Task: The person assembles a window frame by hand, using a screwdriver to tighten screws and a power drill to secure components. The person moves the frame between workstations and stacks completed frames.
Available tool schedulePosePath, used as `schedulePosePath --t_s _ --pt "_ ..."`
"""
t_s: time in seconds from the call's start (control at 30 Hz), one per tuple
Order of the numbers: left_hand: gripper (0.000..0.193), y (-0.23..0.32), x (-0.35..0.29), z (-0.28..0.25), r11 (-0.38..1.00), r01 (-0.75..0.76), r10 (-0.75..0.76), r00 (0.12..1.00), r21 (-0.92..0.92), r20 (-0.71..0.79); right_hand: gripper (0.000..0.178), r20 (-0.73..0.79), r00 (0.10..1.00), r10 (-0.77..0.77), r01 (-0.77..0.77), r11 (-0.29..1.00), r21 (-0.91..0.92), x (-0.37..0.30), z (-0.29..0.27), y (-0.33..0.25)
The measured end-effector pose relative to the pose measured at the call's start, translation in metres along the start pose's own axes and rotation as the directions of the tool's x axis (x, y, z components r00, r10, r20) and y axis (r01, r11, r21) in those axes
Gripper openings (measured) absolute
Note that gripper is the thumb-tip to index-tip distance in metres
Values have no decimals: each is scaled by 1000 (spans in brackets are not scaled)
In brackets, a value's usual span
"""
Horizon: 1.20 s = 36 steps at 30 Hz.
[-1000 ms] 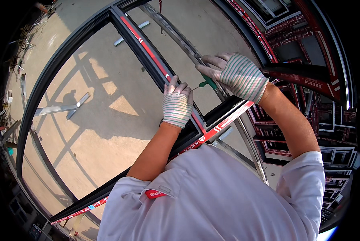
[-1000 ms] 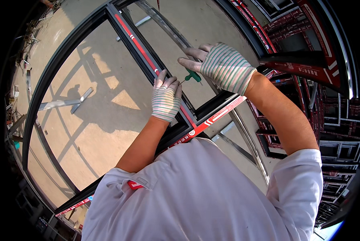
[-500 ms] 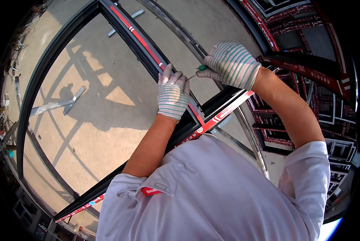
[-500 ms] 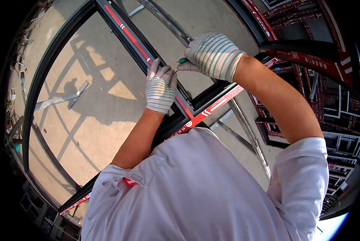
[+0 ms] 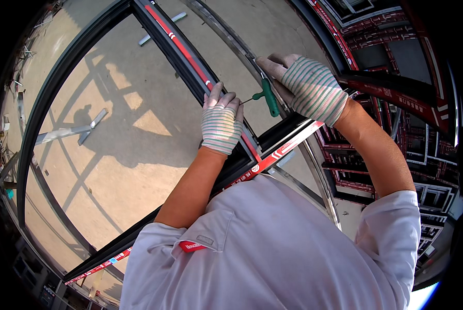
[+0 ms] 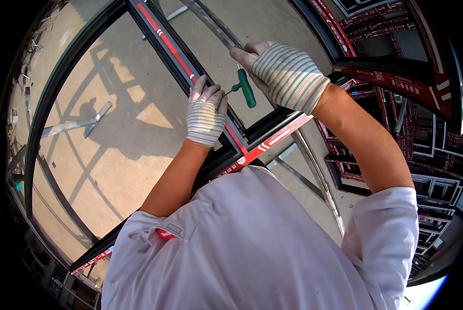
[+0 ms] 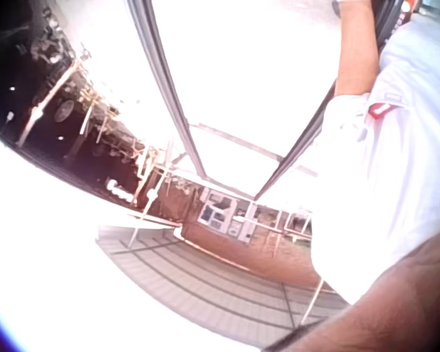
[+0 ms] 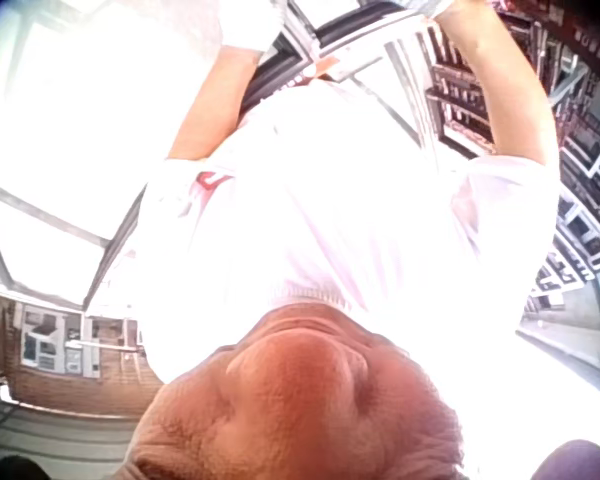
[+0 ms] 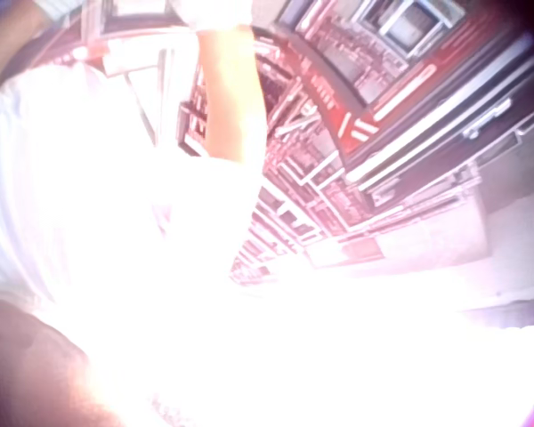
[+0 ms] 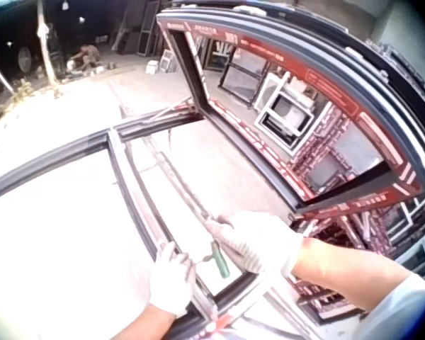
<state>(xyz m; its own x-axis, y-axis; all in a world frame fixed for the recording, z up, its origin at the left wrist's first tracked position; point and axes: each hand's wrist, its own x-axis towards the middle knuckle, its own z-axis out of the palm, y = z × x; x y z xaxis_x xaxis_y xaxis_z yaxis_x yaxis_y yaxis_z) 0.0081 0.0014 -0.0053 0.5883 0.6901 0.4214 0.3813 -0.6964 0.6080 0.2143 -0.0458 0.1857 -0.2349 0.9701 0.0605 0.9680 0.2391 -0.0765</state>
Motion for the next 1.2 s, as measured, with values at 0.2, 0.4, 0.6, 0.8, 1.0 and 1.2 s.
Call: schedulePosePath --t_s 0.2,0.4,0.6,0.8,1.0,1.2 --pt "17 -1 -1 -1 1000 -7 7 1000 10 2 38 141 921 -364 380 919 -103 3 -3 1" --pt "18 -1 -1 0 1000 1 -1 1000 3 -8 25 207 920 -333 357 930 -90 9 5 -3" --pt "18 1 -1 -2 1000 9 -9 1000 2 -11 33 400 905 143 -184 981 66 16 9 -11" --pt "16 -1 -2 1 999 20 -21 1000 -37 -10 58 736 335 588 -940 160 301 31 20 -23" --pt "18 -1 -2 -2 999 36 -35 999 -14 22 45 477 774 417 -597 732 329 26 2 -23" --pt "19 -1 -3 -1 999 25 -25 1000 -36 8 58 124 932 -341 361 904 -230 22 -9 6"
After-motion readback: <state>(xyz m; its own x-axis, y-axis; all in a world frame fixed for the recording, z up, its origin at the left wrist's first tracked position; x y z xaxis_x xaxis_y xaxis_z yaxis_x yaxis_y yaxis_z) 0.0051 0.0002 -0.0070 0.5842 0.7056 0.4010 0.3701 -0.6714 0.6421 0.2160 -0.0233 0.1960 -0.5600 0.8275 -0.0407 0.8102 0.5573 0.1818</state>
